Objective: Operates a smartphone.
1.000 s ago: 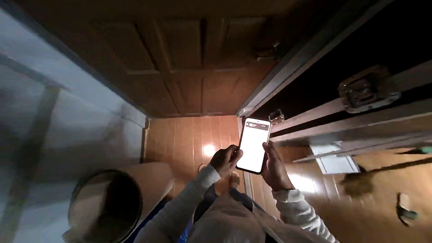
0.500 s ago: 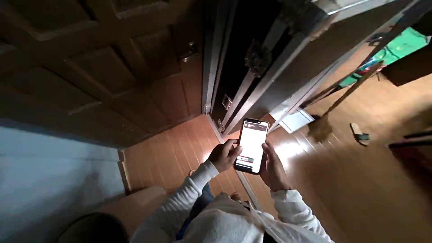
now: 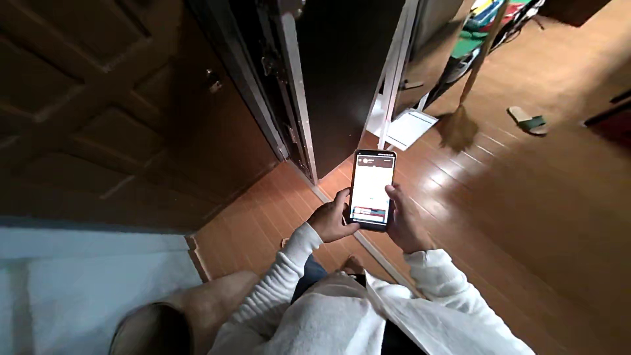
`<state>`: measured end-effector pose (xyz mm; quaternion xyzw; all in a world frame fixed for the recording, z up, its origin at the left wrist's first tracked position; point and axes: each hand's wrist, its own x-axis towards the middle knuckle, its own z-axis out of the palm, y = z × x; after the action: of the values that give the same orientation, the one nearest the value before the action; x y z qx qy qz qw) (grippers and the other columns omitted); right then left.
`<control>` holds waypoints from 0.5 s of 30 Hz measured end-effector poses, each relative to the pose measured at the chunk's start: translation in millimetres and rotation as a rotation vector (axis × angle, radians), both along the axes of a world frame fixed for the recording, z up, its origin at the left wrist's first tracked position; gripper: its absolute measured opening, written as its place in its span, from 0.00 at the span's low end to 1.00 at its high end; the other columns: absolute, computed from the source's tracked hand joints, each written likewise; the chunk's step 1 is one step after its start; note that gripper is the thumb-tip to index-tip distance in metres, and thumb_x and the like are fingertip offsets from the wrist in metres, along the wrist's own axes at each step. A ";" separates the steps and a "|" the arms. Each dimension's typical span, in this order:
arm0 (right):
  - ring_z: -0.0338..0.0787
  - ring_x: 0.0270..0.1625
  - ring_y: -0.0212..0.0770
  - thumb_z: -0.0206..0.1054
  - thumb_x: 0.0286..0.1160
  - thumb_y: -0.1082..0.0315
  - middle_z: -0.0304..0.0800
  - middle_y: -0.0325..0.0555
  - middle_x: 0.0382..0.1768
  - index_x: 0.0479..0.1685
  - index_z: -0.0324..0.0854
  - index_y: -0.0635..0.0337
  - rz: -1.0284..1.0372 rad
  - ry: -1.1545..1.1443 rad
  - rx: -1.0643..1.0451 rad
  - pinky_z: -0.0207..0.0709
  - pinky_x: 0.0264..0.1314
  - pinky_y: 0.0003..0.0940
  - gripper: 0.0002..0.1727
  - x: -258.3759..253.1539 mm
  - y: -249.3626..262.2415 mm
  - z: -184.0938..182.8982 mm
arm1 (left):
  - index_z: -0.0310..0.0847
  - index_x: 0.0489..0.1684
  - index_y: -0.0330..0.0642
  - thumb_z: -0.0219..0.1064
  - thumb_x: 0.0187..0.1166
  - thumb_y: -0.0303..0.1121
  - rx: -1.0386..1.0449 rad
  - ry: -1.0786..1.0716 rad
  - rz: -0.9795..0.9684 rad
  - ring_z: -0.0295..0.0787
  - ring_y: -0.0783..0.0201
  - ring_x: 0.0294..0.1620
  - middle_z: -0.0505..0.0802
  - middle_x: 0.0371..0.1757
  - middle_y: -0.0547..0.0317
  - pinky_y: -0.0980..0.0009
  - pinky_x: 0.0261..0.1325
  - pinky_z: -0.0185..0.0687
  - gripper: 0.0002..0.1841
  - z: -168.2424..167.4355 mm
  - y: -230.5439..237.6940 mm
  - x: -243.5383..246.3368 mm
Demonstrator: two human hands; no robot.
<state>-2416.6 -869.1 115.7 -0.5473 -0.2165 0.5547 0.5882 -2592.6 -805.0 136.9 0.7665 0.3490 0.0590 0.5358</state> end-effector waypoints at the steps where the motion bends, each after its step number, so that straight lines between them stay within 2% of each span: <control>1: 0.92 0.52 0.38 0.45 0.91 0.57 0.87 0.47 0.53 0.74 0.62 0.57 -0.011 0.006 0.002 0.89 0.54 0.39 0.20 4.1 -5.5 -0.3 | 0.47 0.91 0.29 0.75 0.74 0.34 0.003 0.020 -0.009 0.93 0.50 0.59 0.92 0.58 0.36 0.55 0.70 0.83 0.47 0.5 -3.3 5.2; 3: 0.92 0.50 0.38 0.45 0.91 0.57 0.87 0.46 0.52 0.71 0.62 0.56 -0.039 0.021 0.014 0.90 0.53 0.39 0.19 10.9 -14.9 -0.6 | 0.53 0.88 0.28 0.72 0.78 0.34 0.015 0.027 -0.001 0.93 0.50 0.56 0.93 0.55 0.36 0.55 0.67 0.84 0.41 0.8 -9.9 15.2; 6: 0.92 0.52 0.36 0.44 0.91 0.57 0.86 0.44 0.53 0.73 0.61 0.54 -0.068 0.013 0.042 0.89 0.54 0.38 0.20 17.0 -25.0 1.0 | 0.67 0.78 0.24 0.58 0.89 0.35 0.046 -0.009 0.086 0.92 0.55 0.40 0.93 0.42 0.41 0.57 0.52 0.87 0.25 -1.4 -20.0 29.3; 8: 0.92 0.53 0.36 0.44 0.91 0.57 0.86 0.44 0.54 0.76 0.60 0.54 -0.082 0.010 0.060 0.89 0.55 0.38 0.21 21.0 -31.4 0.6 | 0.71 0.74 0.25 0.51 0.94 0.37 0.036 -0.049 0.120 0.88 0.58 0.31 0.90 0.35 0.44 0.59 0.43 0.87 0.23 -3.0 -24.4 35.6; 10: 0.91 0.53 0.35 0.44 0.91 0.57 0.86 0.42 0.53 0.73 0.62 0.53 -0.101 0.002 0.062 0.89 0.55 0.37 0.19 25.2 -36.8 1.2 | 0.73 0.72 0.25 0.51 0.94 0.37 0.028 -0.090 0.103 0.88 0.59 0.30 0.90 0.35 0.44 0.61 0.41 0.87 0.22 -5.4 -26.9 38.7; 11: 0.91 0.52 0.35 0.44 0.91 0.57 0.86 0.42 0.52 0.71 0.62 0.53 -0.106 -0.001 0.059 0.89 0.54 0.36 0.18 27.2 -39.3 1.6 | 0.73 0.72 0.24 0.54 0.92 0.36 0.030 -0.094 0.081 0.88 0.59 0.30 0.90 0.36 0.44 0.62 0.42 0.87 0.22 -6.3 -28.2 39.6; 15: 0.93 0.48 0.37 0.43 0.91 0.57 0.89 0.43 0.48 0.68 0.63 0.55 -0.107 0.004 0.060 0.91 0.51 0.39 0.17 31.5 -44.5 0.6 | 0.67 0.78 0.23 0.62 0.85 0.32 -0.018 -0.031 0.017 0.92 0.57 0.41 0.92 0.47 0.39 0.61 0.53 0.88 0.27 -1.5 -34.4 40.2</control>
<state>-2385.1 -913.6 116.3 -0.5391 -0.2023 0.5167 0.6336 -2552.4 -839.4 135.4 0.7577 0.3475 0.0723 0.5476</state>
